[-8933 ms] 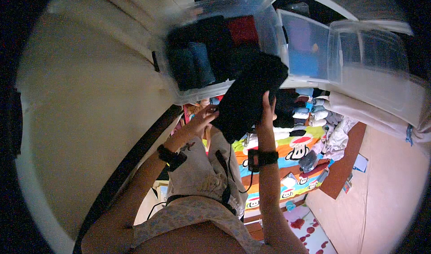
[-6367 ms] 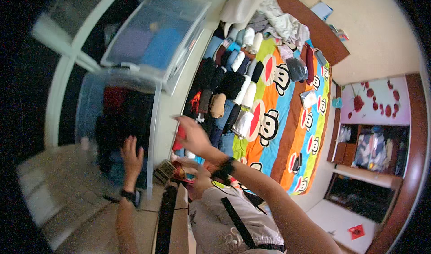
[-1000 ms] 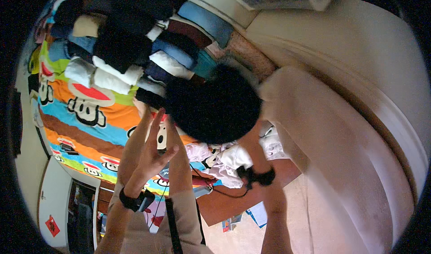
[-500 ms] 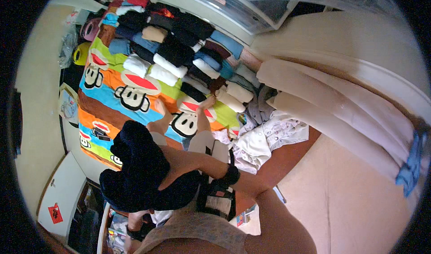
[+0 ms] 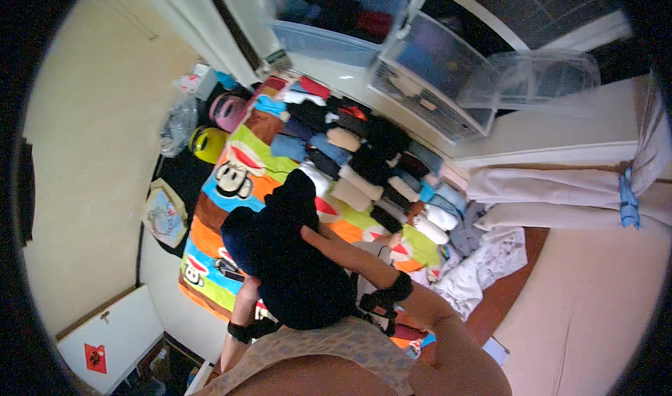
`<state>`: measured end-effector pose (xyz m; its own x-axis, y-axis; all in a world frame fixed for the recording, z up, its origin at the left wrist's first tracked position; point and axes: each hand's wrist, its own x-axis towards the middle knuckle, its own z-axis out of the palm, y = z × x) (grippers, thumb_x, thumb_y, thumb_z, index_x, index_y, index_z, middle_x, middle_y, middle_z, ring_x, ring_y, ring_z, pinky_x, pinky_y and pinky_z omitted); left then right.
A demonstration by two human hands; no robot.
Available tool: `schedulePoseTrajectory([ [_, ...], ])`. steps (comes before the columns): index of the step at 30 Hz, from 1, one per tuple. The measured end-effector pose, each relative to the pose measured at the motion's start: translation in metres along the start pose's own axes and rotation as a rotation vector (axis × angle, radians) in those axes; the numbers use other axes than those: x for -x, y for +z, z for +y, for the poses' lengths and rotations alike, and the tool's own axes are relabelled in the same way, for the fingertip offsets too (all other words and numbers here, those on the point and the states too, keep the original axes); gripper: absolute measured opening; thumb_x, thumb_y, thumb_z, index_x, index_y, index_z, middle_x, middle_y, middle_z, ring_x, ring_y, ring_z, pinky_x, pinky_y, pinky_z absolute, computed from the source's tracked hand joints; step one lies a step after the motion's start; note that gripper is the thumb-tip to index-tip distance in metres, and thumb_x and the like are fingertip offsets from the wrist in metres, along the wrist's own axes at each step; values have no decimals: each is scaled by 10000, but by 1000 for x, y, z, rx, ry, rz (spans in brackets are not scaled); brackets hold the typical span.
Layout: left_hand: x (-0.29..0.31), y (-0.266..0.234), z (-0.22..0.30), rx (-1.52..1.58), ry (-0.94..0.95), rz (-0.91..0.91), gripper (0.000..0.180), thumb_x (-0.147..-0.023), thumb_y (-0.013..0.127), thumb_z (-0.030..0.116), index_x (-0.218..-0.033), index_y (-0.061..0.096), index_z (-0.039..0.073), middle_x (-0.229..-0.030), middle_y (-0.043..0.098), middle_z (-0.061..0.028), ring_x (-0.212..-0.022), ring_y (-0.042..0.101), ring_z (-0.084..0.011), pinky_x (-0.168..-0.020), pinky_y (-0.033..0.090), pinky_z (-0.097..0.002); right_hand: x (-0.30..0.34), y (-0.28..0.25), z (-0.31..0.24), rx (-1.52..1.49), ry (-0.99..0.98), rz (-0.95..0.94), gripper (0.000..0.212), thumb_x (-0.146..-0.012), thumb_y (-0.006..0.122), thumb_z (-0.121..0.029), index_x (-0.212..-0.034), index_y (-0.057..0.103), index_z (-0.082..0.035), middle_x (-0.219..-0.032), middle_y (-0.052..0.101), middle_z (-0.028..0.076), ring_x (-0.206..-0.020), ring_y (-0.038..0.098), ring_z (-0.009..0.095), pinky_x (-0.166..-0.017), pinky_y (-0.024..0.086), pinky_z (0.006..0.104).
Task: The person organizes folded clothes by picking them up from a bed and placing them into a transparent plastic bin.
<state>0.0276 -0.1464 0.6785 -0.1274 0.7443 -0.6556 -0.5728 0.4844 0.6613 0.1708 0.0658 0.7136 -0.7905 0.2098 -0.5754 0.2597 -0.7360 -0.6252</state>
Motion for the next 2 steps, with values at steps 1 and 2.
schedulePoseTrajectory([
  [1,13,1,35,38,-19,59,772,-748,574,345,-1356,220,27,-1402,253,-64,-1284,216,-215,-1034,184,-283,-10,17,-4,57,-4,-38,759,-840,492,-480,-1362,173,-31,-1314,358,89,-1187,351,188,-999,274,305],
  [2,15,-29,24,32,-48,64,758,-758,557,357,-1366,216,58,-1404,252,-64,-1285,218,-217,-1037,178,-286,-21,35,-13,115,-6,-89,768,-835,487,-498,-1363,173,-36,-1325,345,81,-1208,325,181,-1004,266,302],
])
